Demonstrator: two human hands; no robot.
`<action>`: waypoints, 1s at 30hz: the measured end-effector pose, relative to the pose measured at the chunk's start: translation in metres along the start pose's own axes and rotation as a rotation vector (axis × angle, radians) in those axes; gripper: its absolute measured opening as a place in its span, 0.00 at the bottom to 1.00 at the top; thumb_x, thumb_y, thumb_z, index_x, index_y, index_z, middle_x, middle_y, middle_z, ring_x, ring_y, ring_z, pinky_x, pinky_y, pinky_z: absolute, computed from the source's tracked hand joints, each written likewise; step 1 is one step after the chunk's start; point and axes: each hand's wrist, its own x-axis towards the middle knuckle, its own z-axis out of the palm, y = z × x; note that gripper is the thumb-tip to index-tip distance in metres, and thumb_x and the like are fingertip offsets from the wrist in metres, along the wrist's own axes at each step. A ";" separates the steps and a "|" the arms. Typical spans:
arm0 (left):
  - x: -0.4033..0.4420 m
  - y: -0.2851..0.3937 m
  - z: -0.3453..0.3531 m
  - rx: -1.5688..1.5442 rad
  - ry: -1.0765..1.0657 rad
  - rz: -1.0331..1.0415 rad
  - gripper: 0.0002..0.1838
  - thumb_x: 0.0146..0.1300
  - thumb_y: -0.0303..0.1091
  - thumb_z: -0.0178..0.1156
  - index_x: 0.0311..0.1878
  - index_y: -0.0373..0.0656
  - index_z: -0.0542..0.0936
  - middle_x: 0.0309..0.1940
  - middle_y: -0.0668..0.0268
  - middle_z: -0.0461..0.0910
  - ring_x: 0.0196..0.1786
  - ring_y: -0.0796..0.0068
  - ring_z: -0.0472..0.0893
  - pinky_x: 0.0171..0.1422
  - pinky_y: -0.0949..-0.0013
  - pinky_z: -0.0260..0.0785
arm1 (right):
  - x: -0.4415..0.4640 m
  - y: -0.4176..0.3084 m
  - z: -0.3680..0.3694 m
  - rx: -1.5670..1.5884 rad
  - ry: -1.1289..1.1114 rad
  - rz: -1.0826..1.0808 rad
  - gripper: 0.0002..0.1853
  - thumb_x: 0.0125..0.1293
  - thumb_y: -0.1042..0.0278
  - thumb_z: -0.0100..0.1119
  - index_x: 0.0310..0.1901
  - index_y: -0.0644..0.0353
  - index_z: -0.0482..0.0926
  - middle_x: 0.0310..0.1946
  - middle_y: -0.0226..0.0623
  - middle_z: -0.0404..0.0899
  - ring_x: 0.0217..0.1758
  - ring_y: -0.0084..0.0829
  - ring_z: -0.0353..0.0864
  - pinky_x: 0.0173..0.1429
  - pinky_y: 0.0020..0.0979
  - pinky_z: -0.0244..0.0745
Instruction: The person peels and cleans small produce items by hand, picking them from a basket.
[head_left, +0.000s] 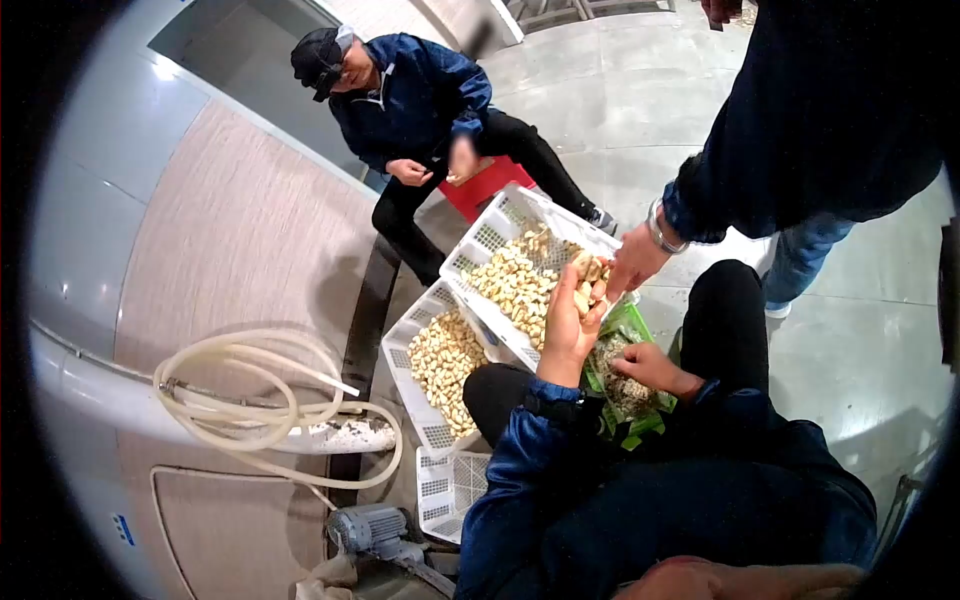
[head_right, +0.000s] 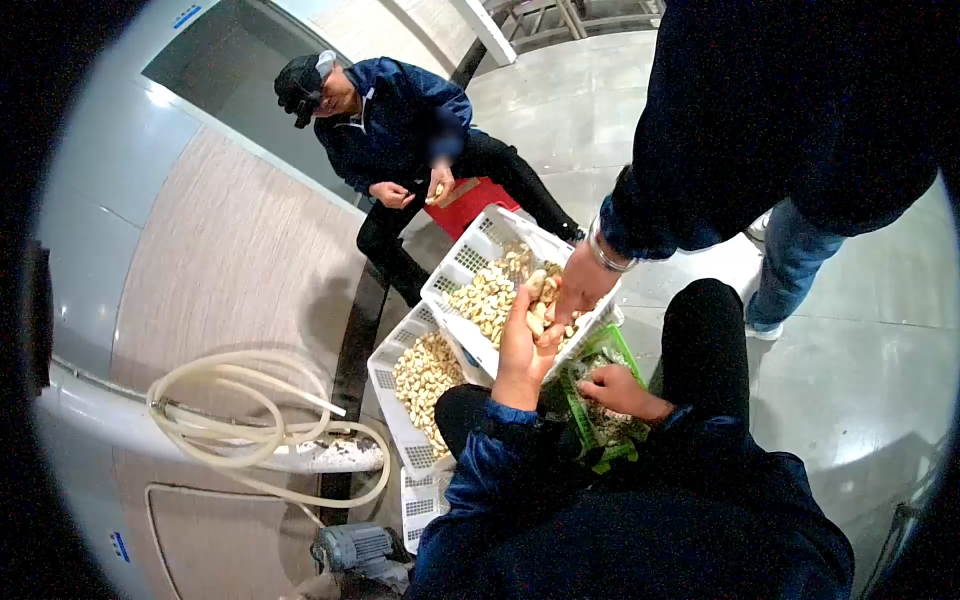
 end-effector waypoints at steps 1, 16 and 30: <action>-0.006 -0.003 -0.010 -0.119 0.033 -0.007 0.21 0.78 0.47 0.41 0.53 0.39 0.73 0.46 0.63 0.78 0.31 0.81 0.73 0.20 0.82 0.62 | 0.000 -0.003 0.000 0.028 0.009 0.004 0.21 0.64 0.55 0.59 0.23 0.66 0.74 0.17 0.47 0.70 0.20 0.39 0.69 0.28 0.42 0.65; -0.091 -0.039 -0.104 -0.290 0.242 -0.087 0.19 0.74 0.43 0.53 0.63 0.46 0.70 0.52 0.66 0.77 0.52 0.74 0.80 0.28 0.81 0.75 | -0.001 0.001 0.007 0.184 0.054 0.148 0.19 0.66 0.58 0.62 0.26 0.68 0.79 0.17 0.38 0.74 0.21 0.26 0.71 0.29 0.35 0.68; -0.110 -0.055 -0.134 -0.017 0.328 -0.201 0.11 0.70 0.36 0.59 0.52 0.44 0.75 0.46 0.63 0.79 0.45 0.72 0.82 0.26 0.81 0.71 | -0.003 -0.027 0.003 0.645 0.030 0.127 0.14 0.73 0.64 0.56 0.32 0.66 0.79 0.27 0.24 0.78 0.31 0.14 0.72 0.38 0.23 0.69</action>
